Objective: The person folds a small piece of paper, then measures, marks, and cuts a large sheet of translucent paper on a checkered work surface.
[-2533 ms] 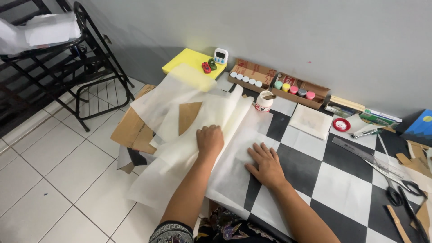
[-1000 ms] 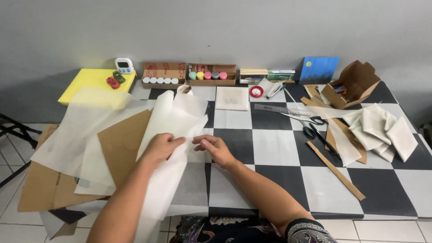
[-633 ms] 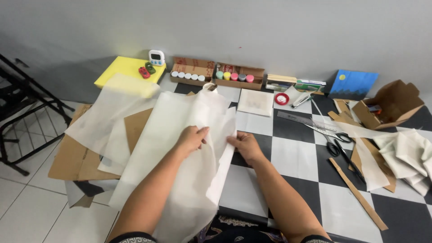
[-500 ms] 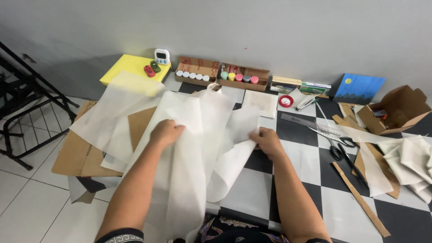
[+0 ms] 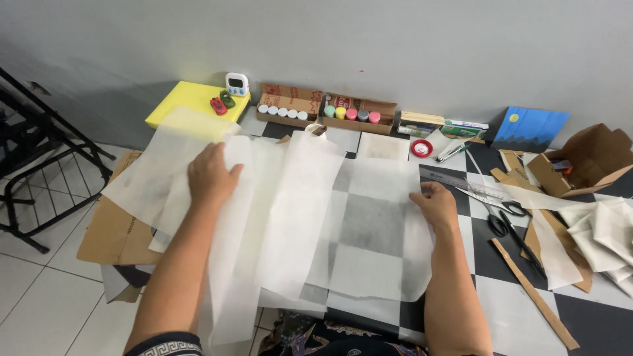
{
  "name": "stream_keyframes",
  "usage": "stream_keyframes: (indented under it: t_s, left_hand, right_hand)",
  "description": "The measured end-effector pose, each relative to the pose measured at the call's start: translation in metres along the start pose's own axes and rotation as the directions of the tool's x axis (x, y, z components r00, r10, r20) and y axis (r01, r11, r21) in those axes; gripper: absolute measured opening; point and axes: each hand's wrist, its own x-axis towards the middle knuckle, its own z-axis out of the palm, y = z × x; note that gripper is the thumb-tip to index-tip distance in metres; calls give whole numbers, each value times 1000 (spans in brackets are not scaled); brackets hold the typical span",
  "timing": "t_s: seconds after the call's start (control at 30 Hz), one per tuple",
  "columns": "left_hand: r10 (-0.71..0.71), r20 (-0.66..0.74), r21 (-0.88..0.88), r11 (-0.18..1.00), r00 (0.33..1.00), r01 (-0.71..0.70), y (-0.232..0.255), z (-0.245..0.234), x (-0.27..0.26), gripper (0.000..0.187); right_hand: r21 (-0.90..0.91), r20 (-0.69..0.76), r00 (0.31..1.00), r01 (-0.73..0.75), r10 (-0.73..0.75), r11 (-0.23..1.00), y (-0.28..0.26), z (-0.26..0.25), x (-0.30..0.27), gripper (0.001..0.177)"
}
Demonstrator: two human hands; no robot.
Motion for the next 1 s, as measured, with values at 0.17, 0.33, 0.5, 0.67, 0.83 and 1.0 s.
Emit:
stream_keyframes:
  t_s: [0.17,0.33,0.5,0.67,0.83,1.0]
  left_hand:
    - [58,448,112,986,892,-120,119,-60,-50,86]
    - [-94,634,226,972,768,-67,97,14,-65,57]
    - [-258,452,18,960,854,280,9,40,-42,46]
    - [-348,410,63,933,843,355,-50,32,-26,52]
    - [-296,183,182,947,937,264,-37,16,-7,68]
    - [191,282,40,977,940,-210,41,40,-16,59]
  right_hand:
    - [-118,50,998,28,-22,993,25,-3,17,42]
    - [-171,62,998,23,-12,985,5,-15,2,42]
    - [-368,17,998,63,-61,928,53,-39,44,43]
    - [-498,2,992,109,-125,860,58,-64,39,49]
    - [-591,-3,990,114,-144,798,20,-73,16,70]
    - [-776,394,916,374,-72,508,29,-59,19,79]
